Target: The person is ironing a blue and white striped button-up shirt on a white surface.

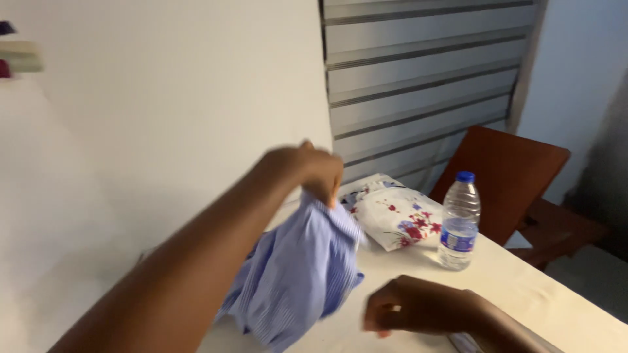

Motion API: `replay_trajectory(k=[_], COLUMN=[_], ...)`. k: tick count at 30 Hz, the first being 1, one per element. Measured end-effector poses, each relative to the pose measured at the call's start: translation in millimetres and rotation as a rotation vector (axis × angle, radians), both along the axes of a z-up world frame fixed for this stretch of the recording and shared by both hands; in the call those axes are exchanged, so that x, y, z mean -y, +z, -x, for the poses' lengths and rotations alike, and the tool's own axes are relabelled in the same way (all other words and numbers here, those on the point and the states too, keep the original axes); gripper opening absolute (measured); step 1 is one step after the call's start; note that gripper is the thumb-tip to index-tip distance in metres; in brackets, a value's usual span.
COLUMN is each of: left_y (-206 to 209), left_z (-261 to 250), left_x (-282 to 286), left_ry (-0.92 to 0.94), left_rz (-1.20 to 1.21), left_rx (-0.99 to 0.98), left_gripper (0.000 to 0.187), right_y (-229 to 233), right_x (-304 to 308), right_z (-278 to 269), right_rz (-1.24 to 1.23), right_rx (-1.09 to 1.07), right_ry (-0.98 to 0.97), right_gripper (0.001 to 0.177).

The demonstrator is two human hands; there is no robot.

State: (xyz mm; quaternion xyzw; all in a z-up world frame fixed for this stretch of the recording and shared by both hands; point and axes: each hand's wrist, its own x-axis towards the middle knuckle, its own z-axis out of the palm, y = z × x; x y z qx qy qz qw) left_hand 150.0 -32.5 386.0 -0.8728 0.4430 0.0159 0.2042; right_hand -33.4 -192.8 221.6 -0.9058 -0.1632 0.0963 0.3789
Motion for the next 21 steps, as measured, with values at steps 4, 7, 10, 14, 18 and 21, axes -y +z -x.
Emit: replay_trajectory(k=[4,7,10,14,18,21], left_y=[54,77,97,134,172,181], left_z=[-16,-29,-42,-59,-54,-38], left_x=[-27,-42,-57,-101,-174,-210], left_ry=[0.071,0.093,-0.048,0.059,0.112,0.174], left_rz=[0.266,0.516,0.919,1.458,1.862,1.867], left_rx=[0.022,0.036,0.002,0.045,0.076,0.040], left_gripper=[0.029,0.022,0.020,0.015,0.012,0.012], right_y=[-21,-35,-77,-128,-123,-106], right_x=[-86,-146,-167,-128,-30,75], right_z=[-43,-76,-137,-224,-260,-308], right_rz=[-0.273,-0.434,-0.440,-0.353,-0.354,-0.331], right_rx=[-0.166,-0.063,0.431,0.430,0.221,0.552], right_ry=[0.149,-0.278,-0.552,-0.718,-0.784,-0.892], right_gripper=[0.032,0.061,0.081,0.054,0.020,0.027])
